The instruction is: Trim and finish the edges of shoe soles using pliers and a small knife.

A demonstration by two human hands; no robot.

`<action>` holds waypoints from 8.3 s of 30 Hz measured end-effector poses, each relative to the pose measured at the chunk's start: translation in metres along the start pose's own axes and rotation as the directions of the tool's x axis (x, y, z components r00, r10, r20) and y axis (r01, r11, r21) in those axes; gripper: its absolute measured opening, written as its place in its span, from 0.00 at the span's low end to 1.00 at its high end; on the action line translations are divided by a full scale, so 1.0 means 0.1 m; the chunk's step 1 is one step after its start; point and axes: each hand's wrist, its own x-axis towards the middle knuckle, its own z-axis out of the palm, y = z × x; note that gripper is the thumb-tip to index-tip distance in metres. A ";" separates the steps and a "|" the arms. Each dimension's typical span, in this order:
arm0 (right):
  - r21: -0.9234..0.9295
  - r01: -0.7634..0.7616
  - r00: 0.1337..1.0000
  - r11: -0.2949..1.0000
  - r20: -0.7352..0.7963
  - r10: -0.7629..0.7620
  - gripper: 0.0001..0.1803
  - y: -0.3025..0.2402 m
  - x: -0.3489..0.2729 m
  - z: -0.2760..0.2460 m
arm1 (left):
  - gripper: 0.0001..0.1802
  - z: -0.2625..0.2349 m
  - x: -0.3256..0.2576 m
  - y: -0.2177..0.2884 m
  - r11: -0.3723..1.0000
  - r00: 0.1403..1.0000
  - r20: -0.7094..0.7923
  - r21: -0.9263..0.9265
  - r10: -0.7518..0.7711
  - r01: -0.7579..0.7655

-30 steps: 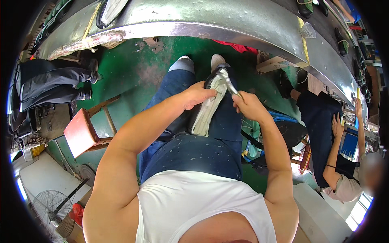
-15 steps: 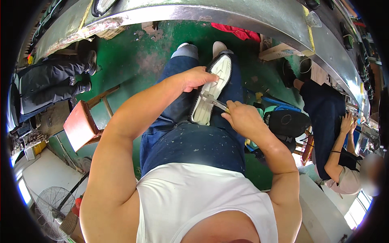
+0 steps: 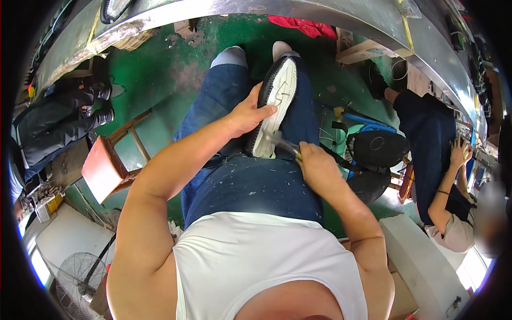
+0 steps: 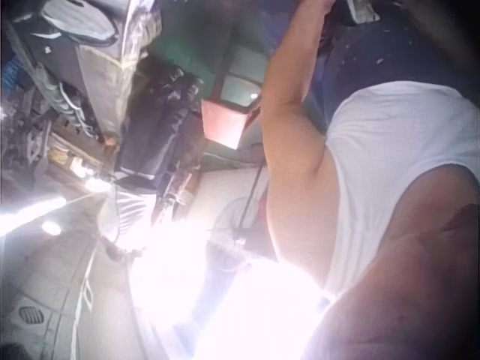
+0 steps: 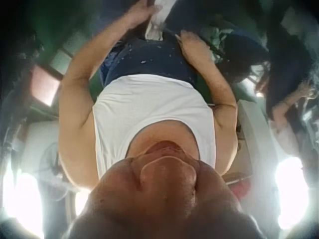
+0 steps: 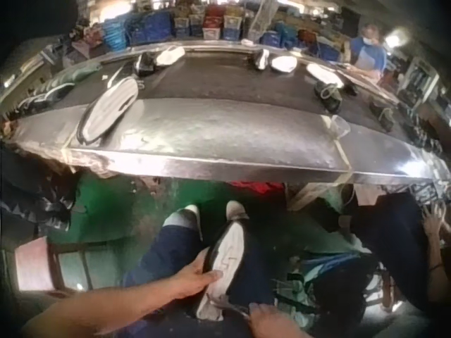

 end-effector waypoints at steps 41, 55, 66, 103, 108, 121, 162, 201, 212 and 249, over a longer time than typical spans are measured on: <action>0.882 0.010 0.986 0.471 -0.088 0.144 0.27 0.62 0.82 0.17 | 0.40 -0.16 0.06 -0.09 0.759 0.958 -0.115 0.638 0.264 -0.133; 0.989 -0.134 0.961 0.067 0.113 0.252 0.30 1.07 0.82 0.39 | 0.40 -0.30 0.10 3.52 0.531 0.891 -0.024 0.810 0.454 -0.248; 0.965 -0.258 0.934 -0.041 0.261 0.243 0.32 0.98 1.02 0.12 | 0.33 -1.61 2.79 4.20 -0.605 0.803 0.166 0.747 0.573 0.277; 0.704 0.001 1.000 0.710 -0.015 0.013 0.18 -0.29 0.25 -0.50 | 0.42 -0.32 -0.47 0.87 0.876 0.904 0.060 0.228 0.423 -0.425; 0.785 0.009 1.000 0.620 -0.003 -0.010 0.19 -0.42 0.29 -0.42 | 0.33 -0.30 -0.41 0.76 0.823 0.873 0.027 0.321 0.487 -0.469; 0.640 -0.042 0.999 0.767 0.038 0.022 0.13 -0.30 0.73 -0.57 | 0.24 -0.38 -0.25 0.73 0.818 0.855 0.044 0.268 0.517 -0.509; 0.622 -0.315 0.915 0.717 -0.001 0.403 0.29 0.07 1.00 -0.18 | 0.52 -0.28 -0.12 0.60 0.993 0.994 0.092 0.104 0.051 -0.061; 0.049 0.116 0.993 0.992 -0.029 -0.114 0.19 -0.11 0.56 -0.26 | 0.29 -0.25 0.01 -0.37 0.814 0.812 -0.440 0.576 0.384 -0.073; 0.051 0.028 0.944 0.998 -0.331 -0.010 0.15 0.28 0.95 0.02 | 0.30 -0.07 -0.13 -0.03 0.448 0.800 -0.122 0.872 0.587 -0.196; 0.741 0.058 0.937 0.669 -0.272 0.219 0.19 0.58 0.60 0.35 | 0.53 -0.06 -0.63 0.54 0.458 0.992 -0.105 0.887 0.071 0.060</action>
